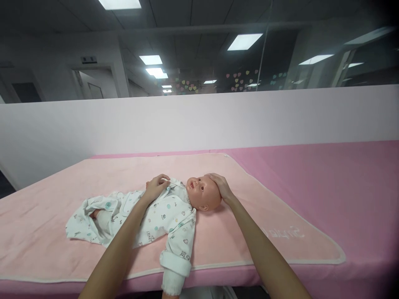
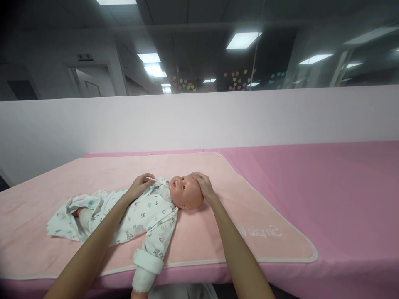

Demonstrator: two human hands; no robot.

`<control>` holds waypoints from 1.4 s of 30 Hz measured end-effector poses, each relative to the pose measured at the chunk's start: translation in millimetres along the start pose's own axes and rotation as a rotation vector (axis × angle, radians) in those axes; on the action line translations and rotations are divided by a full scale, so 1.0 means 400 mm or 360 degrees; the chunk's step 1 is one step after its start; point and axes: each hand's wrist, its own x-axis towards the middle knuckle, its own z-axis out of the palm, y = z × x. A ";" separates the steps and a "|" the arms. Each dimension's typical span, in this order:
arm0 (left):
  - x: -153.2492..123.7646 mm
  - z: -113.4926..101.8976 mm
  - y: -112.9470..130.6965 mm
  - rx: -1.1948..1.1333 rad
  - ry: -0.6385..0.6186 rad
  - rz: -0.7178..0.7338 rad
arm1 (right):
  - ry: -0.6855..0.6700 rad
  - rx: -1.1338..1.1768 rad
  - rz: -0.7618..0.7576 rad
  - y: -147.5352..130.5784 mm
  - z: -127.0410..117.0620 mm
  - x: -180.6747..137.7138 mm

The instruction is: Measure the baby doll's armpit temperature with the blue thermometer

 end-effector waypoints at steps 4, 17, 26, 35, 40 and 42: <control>0.008 0.007 0.000 -0.0088 -0.0063 -0.0001 | 0.0693 -0.0632 -0.0550 -0.014 -0.002 -0.001; 0.015 0.026 0.012 -0.0397 -0.0120 -0.0047 | -0.0384 -0.1989 -0.1042 0.003 0.320 -0.138; 0.011 0.017 0.016 -0.0489 0.0042 -0.0175 | -0.0161 -0.2226 -0.0440 -0.040 0.394 -0.051; 0.022 0.017 -0.014 -0.0794 0.0097 -0.0087 | 0.0108 -0.1554 -0.1001 -0.012 0.360 -0.057; 0.015 0.022 -0.009 -0.0653 -0.0108 0.0044 | 0.0625 -0.0900 -0.1548 -0.048 0.337 -0.045; 0.008 0.021 0.002 -0.0672 -0.0129 0.0125 | 0.0760 -0.0779 -0.1566 -0.052 0.333 -0.045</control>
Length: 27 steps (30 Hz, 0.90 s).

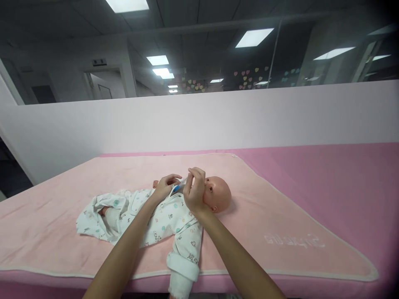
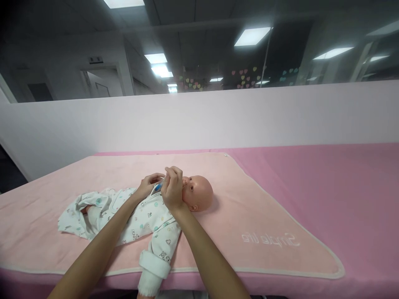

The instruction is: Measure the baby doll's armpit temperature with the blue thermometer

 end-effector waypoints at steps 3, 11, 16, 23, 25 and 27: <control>-0.008 0.001 0.015 -0.0099 0.0049 0.0092 | 0.0014 0.0042 -0.0013 -0.007 0.000 -0.006; -0.014 0.000 0.018 0.0080 -0.0288 -0.0039 | 0.0159 0.0333 0.0178 -0.037 0.004 0.011; -0.025 0.007 0.034 -0.0237 -0.0255 -0.0086 | 0.0058 0.0555 0.0742 -0.069 0.021 0.001; -0.028 0.008 0.035 -0.0665 -0.0090 -0.0036 | -0.0053 0.1002 0.1437 -0.061 0.054 -0.018; -0.019 0.003 0.026 -0.0633 0.0041 -0.0037 | -0.0021 0.1051 0.1518 -0.048 0.056 -0.018; -0.012 -0.002 0.020 -0.0681 0.0225 -0.0017 | 0.0017 0.1075 0.1559 -0.041 0.058 -0.021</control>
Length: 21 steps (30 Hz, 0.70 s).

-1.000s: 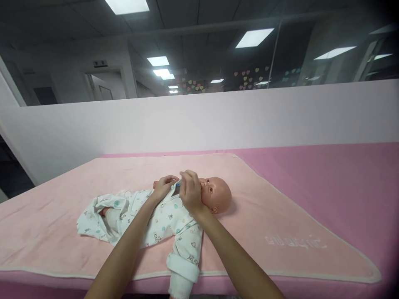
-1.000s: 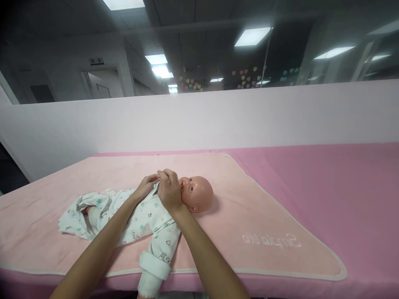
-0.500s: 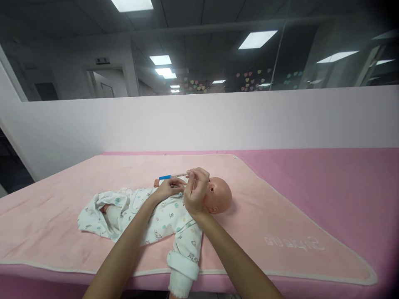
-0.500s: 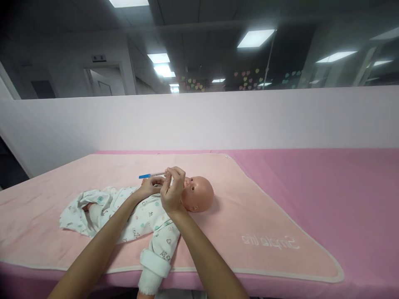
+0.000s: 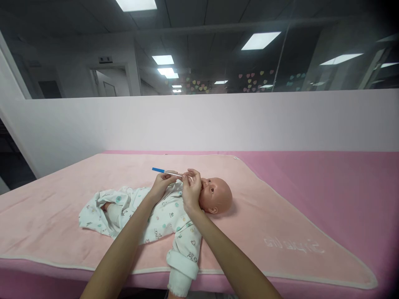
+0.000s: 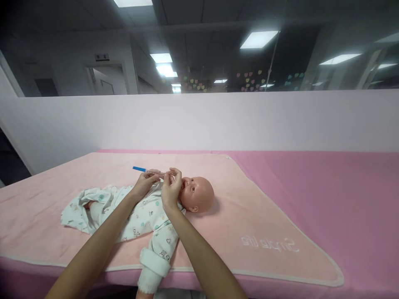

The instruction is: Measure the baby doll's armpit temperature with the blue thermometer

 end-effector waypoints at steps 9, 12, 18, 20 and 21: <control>0.000 -0.002 0.011 -0.0259 0.0074 0.0031 | -0.0068 0.0108 0.0147 0.016 0.004 -0.008; -0.001 -0.002 0.014 -0.0348 0.0086 -0.0012 | -0.0199 0.0141 0.0317 0.021 0.003 -0.005; -0.007 -0.004 0.019 -0.0343 0.0081 -0.0042 | -0.0275 0.0187 0.0378 0.024 0.002 -0.004; -0.009 -0.005 0.019 -0.0307 0.0067 -0.0041 | -0.0299 0.0189 0.0386 0.026 0.001 -0.004; -0.009 -0.005 0.019 -0.0305 0.0064 -0.0043 | -0.0307 0.0187 0.0389 0.028 0.000 -0.004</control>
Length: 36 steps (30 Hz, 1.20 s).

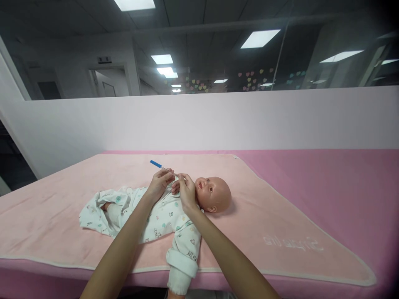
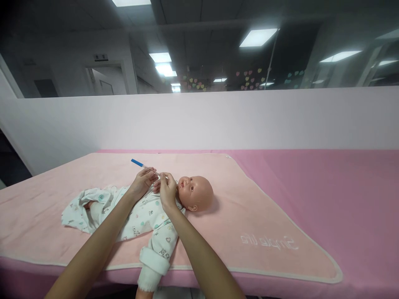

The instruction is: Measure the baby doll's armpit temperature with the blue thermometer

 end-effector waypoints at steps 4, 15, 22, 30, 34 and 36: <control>-0.001 0.000 -0.004 -0.0011 -0.0050 0.0008 | -0.0010 -0.0027 0.0007 0.005 -0.004 0.003; -0.013 0.000 0.000 0.0158 -0.0511 -0.0047 | 0.0009 -0.0111 -0.0039 -0.002 -0.004 -0.003; -0.009 -0.011 -0.007 0.0126 -0.0535 -0.0040 | 0.0002 -0.0158 -0.0036 -0.006 -0.003 -0.006; -0.011 -0.011 -0.007 0.0075 -0.0556 -0.0025 | 0.0010 -0.0182 -0.0047 -0.010 -0.003 -0.009; -0.013 -0.009 -0.006 0.0054 -0.0592 -0.0035 | 0.0016 -0.0187 -0.0060 -0.007 -0.004 -0.010; -0.013 -0.009 -0.007 0.0049 -0.0617 -0.0037 | 0.0016 -0.0179 -0.0069 -0.007 -0.004 -0.010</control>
